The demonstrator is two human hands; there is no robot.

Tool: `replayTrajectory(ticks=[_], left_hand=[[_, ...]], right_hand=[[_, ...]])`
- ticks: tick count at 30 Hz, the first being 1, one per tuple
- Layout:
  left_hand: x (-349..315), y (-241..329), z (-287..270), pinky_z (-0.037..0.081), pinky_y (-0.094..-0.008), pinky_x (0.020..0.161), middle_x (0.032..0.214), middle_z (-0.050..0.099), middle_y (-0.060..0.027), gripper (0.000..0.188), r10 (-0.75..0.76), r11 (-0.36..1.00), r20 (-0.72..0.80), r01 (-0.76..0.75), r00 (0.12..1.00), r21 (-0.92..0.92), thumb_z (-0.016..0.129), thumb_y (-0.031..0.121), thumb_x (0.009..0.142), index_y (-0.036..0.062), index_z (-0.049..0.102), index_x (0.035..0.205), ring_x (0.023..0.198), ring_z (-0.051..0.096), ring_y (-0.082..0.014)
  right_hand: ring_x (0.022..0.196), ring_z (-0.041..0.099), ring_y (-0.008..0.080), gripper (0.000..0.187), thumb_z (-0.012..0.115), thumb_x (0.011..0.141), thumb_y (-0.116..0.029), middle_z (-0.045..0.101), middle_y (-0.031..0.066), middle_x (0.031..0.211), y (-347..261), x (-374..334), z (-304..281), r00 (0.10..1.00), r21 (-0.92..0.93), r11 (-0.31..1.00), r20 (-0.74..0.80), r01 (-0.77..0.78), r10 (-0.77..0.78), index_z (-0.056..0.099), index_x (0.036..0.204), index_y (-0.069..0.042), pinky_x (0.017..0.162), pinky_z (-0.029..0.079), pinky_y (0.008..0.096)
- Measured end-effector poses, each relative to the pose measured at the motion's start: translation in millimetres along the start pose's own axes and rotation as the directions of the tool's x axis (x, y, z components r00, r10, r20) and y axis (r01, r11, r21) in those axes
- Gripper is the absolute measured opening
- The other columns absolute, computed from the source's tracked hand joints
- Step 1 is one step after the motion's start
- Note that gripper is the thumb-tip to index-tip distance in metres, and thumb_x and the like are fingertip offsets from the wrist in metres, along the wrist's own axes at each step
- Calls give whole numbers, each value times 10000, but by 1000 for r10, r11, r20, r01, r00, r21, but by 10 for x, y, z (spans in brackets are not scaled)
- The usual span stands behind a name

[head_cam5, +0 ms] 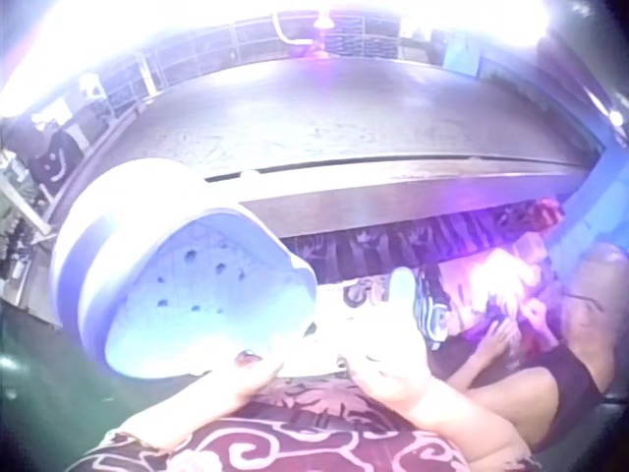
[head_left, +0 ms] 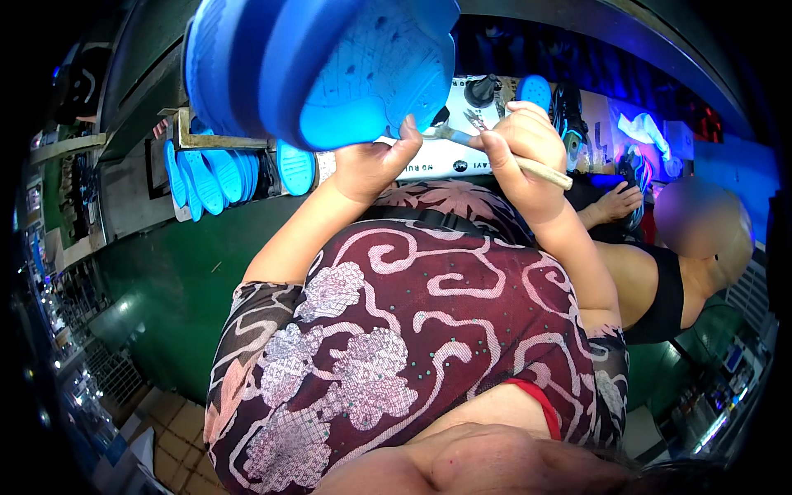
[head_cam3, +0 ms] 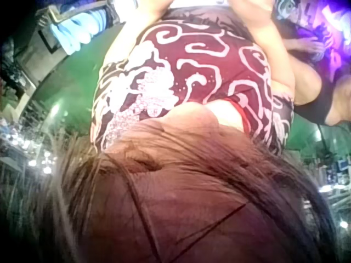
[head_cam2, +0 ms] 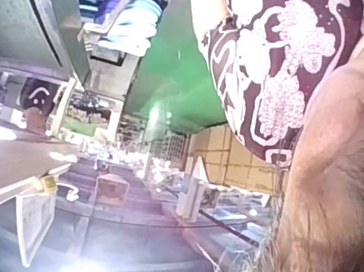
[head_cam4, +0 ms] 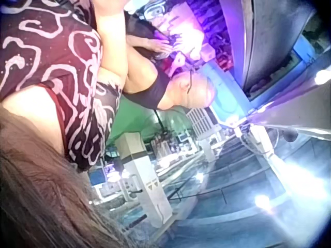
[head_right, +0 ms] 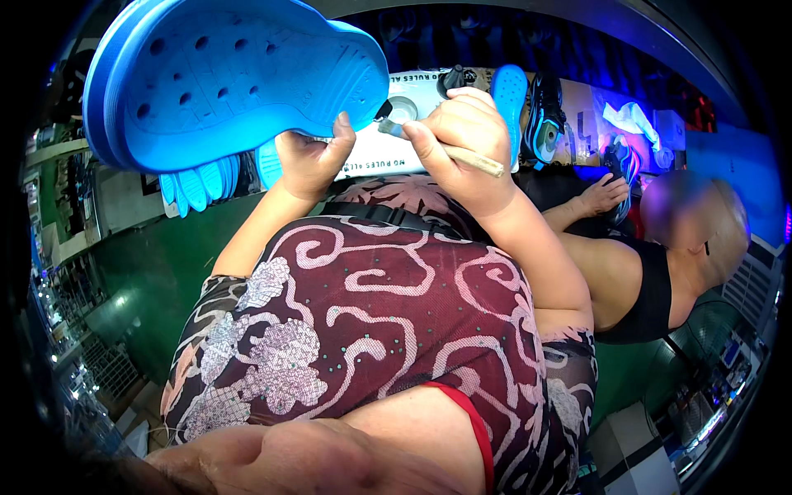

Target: The person picks up shoe soles, applies adhesive to each sole using a brush dipped in a container, and places the soles onto an overhead conveyor belt.

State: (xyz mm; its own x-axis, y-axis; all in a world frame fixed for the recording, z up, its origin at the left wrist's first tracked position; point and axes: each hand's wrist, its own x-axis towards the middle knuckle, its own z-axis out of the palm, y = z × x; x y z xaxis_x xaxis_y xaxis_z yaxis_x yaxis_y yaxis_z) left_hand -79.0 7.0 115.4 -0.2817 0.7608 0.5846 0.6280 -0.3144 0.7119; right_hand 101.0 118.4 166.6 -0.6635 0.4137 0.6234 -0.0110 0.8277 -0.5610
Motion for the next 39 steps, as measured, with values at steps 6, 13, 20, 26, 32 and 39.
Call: replayTrajectory(ticks=[6, 13, 20, 26, 32, 39], left_hand=[[9, -8, 19, 463, -289, 793, 1033, 546, -127, 412, 172, 979, -29, -168, 985, 118, 624, -32, 746, -36, 430, 1110, 898, 568, -182], [-154, -190, -77, 464, -266, 711, 883, 592, -57, 221, 192, 830, 200, -268, 961, 490, 636, -41, 736, -13, 541, 934, 795, 572, -124], [390, 357, -141, 462, -287, 743, 893, 595, -70, 207, -114, 977, 20, 116, 993, -176, 617, -56, 748, -37, 547, 942, 800, 565, -123], [780, 725, 71, 474, -214, 499, 1004, 565, -149, 749, -378, 623, 601, 674, 704, -397, 681, 199, 716, -44, 276, 1297, 639, 593, -133], [2102, 1053, 1817, 392, -207, 330, 669, 570, -63, 581, 76, 739, 952, 625, 295, -252, 584, 206, 769, -39, 376, 1254, 389, 492, -82], [3629, 1806, 3934, 540, -288, 679, 858, 593, -165, 405, -70, -24, 646, 646, 760, -763, 606, 225, 856, -12, 434, 1136, 735, 611, -220]], right_hand=[[525, 493, 206, 204, 607, 810, -144, 546, 57, 563, 69, -6, 35, 992, 118, 993, -121, -12, 26, 622, 631, -49, 646, 391, 324], [518, 478, 212, 194, 623, 792, -115, 522, 51, 546, 81, -24, -55, 999, 66, 998, -46, 17, -14, 600, 609, -57, 624, 376, 311], [560, 521, 201, 245, 567, 847, -129, 552, 78, 581, 139, -365, -301, 894, 193, 932, -276, -307, 352, 626, 635, -22, 561, 408, 312], [578, 558, 143, 299, 488, 904, -147, 589, 78, 652, 384, -1012, -573, 755, 274, 827, -340, -491, 561, 604, 698, 35, 542, 437, 260], [551, 530, 172, 255, 512, 868, -94, 556, 82, 601, 217, -1539, -919, 527, 241, 757, -591, -607, 610, 620, 667, 20, 531, 408, 295], [550, 530, 204, 273, 496, 877, -102, 554, 91, 578, 133, -1704, -1227, 433, 224, 736, -686, -639, 585, 618, 663, 16, 539, 407, 319]])
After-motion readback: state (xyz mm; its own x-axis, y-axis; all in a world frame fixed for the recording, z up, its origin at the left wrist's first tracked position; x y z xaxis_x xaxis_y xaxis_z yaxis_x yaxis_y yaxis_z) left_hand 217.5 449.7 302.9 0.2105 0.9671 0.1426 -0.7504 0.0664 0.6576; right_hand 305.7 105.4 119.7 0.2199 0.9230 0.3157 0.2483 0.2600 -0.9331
